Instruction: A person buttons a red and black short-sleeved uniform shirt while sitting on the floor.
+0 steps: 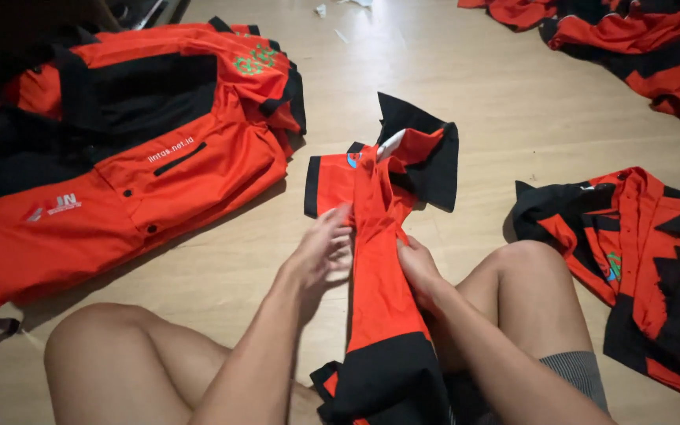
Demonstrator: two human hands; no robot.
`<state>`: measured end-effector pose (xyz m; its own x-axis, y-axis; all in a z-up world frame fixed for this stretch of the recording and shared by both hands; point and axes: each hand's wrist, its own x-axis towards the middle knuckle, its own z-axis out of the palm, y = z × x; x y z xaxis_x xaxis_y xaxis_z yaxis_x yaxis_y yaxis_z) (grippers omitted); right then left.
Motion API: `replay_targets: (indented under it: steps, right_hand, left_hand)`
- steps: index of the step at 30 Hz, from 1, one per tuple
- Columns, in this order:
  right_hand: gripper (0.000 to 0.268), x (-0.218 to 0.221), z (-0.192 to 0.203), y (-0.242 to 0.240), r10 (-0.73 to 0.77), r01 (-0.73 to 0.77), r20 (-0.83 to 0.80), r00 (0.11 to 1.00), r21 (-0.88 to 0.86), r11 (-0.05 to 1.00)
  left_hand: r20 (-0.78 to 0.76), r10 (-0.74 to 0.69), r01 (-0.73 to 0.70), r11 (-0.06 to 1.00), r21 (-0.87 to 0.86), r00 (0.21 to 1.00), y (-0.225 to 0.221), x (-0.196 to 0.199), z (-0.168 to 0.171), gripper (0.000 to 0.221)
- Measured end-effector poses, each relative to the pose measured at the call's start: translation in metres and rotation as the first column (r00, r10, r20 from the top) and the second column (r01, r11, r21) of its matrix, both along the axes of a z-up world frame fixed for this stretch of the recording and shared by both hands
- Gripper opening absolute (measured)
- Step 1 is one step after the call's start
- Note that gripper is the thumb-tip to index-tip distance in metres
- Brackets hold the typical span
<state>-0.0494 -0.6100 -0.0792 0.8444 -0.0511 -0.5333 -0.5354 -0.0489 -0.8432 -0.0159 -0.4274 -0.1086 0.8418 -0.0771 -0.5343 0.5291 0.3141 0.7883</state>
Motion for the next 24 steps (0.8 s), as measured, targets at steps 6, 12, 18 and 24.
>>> replay_targets:
  steps: [6,12,18,24]
  right_hand:
    - [0.075,0.049,-0.078,-0.029,0.204,-0.206,-0.038,0.978,-0.083,0.975]
    - [0.062,0.018,-0.058,-0.028,0.246,-0.102,-0.211,0.946,0.525,0.845]
    - [0.064,0.023,-0.054,-0.016,0.009,0.003,-0.032,0.999,0.362,0.932]
    - [0.071,0.016,0.007,-0.023,0.785,-0.805,0.380,0.489,-0.150,0.574]
  left_hand:
    - [-0.152,-0.475,0.496,0.784,0.373,0.867,-0.006,0.007,-0.028,0.087]
    - [-0.251,-0.622,0.670,0.701,0.243,0.742,0.017,-0.035,0.134,0.078]
    - [0.085,-0.215,0.028,0.475,0.879,0.973,0.036,0.089,-0.077,0.066]
    - [0.153,-0.005,-0.072,0.867,0.494,0.988,0.036,0.081,-0.211,0.066]
